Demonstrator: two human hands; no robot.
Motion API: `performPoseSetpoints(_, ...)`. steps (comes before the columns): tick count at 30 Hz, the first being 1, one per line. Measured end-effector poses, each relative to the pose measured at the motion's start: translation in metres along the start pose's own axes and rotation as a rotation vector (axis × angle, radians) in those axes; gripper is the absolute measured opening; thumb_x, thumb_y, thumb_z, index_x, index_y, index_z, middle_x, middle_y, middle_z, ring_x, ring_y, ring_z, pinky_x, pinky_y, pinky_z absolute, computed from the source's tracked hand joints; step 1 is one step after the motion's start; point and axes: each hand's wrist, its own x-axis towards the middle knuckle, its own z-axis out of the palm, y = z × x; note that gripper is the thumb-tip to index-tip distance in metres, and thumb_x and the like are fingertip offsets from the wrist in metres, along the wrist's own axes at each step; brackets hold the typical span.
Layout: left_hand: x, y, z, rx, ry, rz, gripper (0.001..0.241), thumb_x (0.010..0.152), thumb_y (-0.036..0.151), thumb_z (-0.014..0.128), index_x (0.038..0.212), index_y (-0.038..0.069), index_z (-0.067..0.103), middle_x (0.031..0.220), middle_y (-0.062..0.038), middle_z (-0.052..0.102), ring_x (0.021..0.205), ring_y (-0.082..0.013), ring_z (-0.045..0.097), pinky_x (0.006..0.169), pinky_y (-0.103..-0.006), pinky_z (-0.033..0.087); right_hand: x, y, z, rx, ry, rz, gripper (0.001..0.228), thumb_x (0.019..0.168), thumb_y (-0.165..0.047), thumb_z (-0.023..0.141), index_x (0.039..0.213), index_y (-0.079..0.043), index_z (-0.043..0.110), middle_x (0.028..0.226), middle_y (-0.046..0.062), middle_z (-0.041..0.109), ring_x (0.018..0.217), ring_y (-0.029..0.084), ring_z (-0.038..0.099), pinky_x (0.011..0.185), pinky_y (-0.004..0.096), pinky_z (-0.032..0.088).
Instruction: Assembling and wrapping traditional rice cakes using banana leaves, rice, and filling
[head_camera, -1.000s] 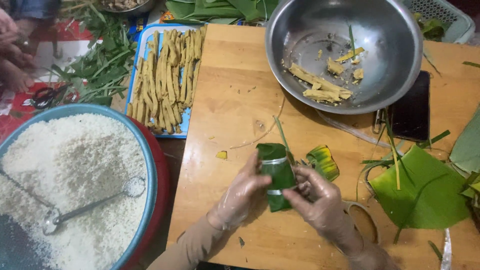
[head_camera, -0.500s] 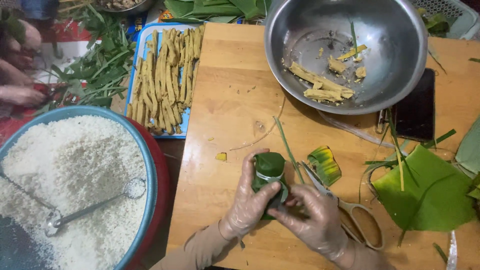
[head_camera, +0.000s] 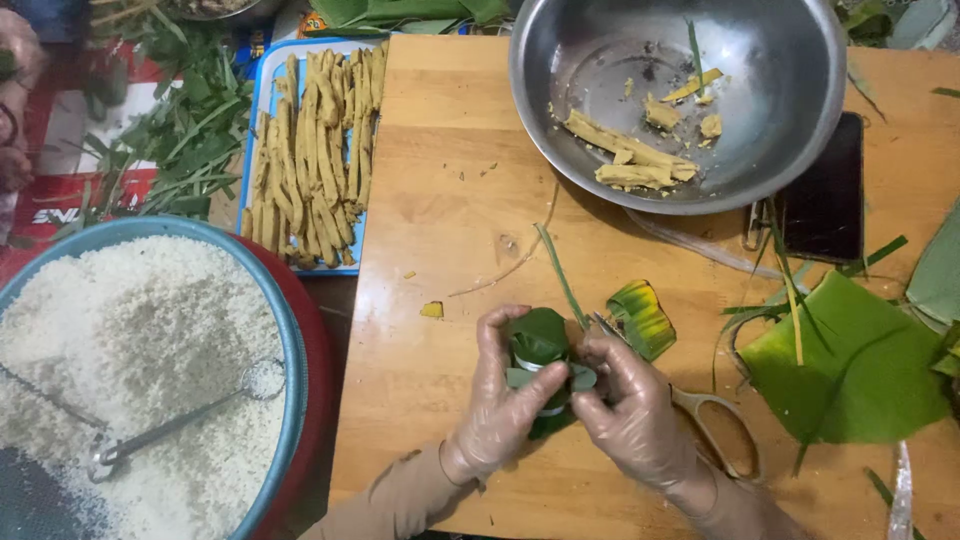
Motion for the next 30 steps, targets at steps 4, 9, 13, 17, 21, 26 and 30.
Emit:
performPoseSetpoints(4,-0.006,-0.002,0.002,0.247,0.007,0.125,0.060,0.093,0.028,0.071,0.136,0.011,0.033,0.121,-0.012,0.051,0.107,-0.0193,0.056,0.095,-0.0334,0.049,0.000,-0.002,0.002,-0.108,0.054,-0.083,0.040,0.081,-0.002,0.066,0.120,-0.005,0.062,0.107,0.007,0.074,0.094,0.014,0.073,0.084,0.026,0.059)
performPoseSetpoints(9,-0.006,-0.006,-0.001,0.358,-0.021,0.189,0.057,0.094,0.027,0.068,0.135,0.007,0.032,0.125,-0.011,0.047,0.113,-0.0186,0.050,0.100,-0.0329,0.044,0.008,-0.014,0.001,-0.008,0.068,-0.110,0.030,0.091,-0.011,0.071,0.118,-0.001,0.063,0.111,0.010,0.074,0.103,0.016,0.072,0.091,0.027,0.059)
performPoseSetpoints(13,0.001,-0.010,-0.002,0.178,0.052,0.105,0.057,0.090,0.022,0.074,0.132,0.011,0.038,0.121,-0.011,0.055,0.108,-0.0181,0.057,0.095,-0.0321,0.049,0.011,0.006,-0.006,0.049,0.000,-0.041,0.022,0.095,-0.003,0.060,0.117,-0.002,0.063,0.124,0.013,0.072,0.118,0.020,0.068,0.104,0.028,0.053)
performPoseSetpoints(17,0.012,0.000,0.002,-0.416,0.168,-0.088,0.057,0.083,0.015,0.079,0.128,0.013,0.044,0.115,-0.024,0.064,0.098,-0.0360,0.067,0.084,-0.0487,0.058,0.010,0.016,-0.007,0.091,0.038,0.055,0.033,0.083,0.013,0.055,0.110,-0.006,0.063,0.116,0.006,0.069,0.090,0.010,0.066,0.081,0.021,0.052)
performPoseSetpoints(21,0.017,0.021,0.002,-0.326,0.229,-0.120,0.044,0.082,0.019,0.073,0.120,0.012,0.052,0.107,-0.014,0.064,0.093,-0.0280,0.066,0.077,-0.0401,0.055,0.012,-0.025,-0.008,0.003,-0.065,-0.132,0.037,0.080,0.010,0.059,0.116,-0.001,0.059,0.133,0.016,0.060,0.113,0.026,0.064,0.099,0.037,0.062)
performPoseSetpoints(26,0.016,0.019,0.003,-0.397,0.150,0.025,0.047,0.087,0.020,0.072,0.124,0.011,0.046,0.109,-0.019,0.062,0.098,-0.0294,0.065,0.084,-0.0409,0.056,0.013,-0.046,-0.005,-0.275,0.012,-0.335,0.013,0.079,0.006,0.065,0.086,-0.004,0.066,0.123,0.021,0.065,0.124,0.032,0.066,0.103,0.040,0.058)
performPoseSetpoints(30,0.011,0.019,0.006,-0.448,0.127,0.038,0.051,0.087,0.018,0.076,0.127,0.012,0.044,0.110,-0.020,0.062,0.098,-0.0318,0.066,0.077,-0.0401,0.058,0.014,-0.044,-0.008,-0.284,-0.032,-0.402,0.031,0.088,-0.007,0.073,0.118,0.002,0.069,0.132,0.022,0.063,0.132,0.034,0.062,0.109,0.041,0.054)
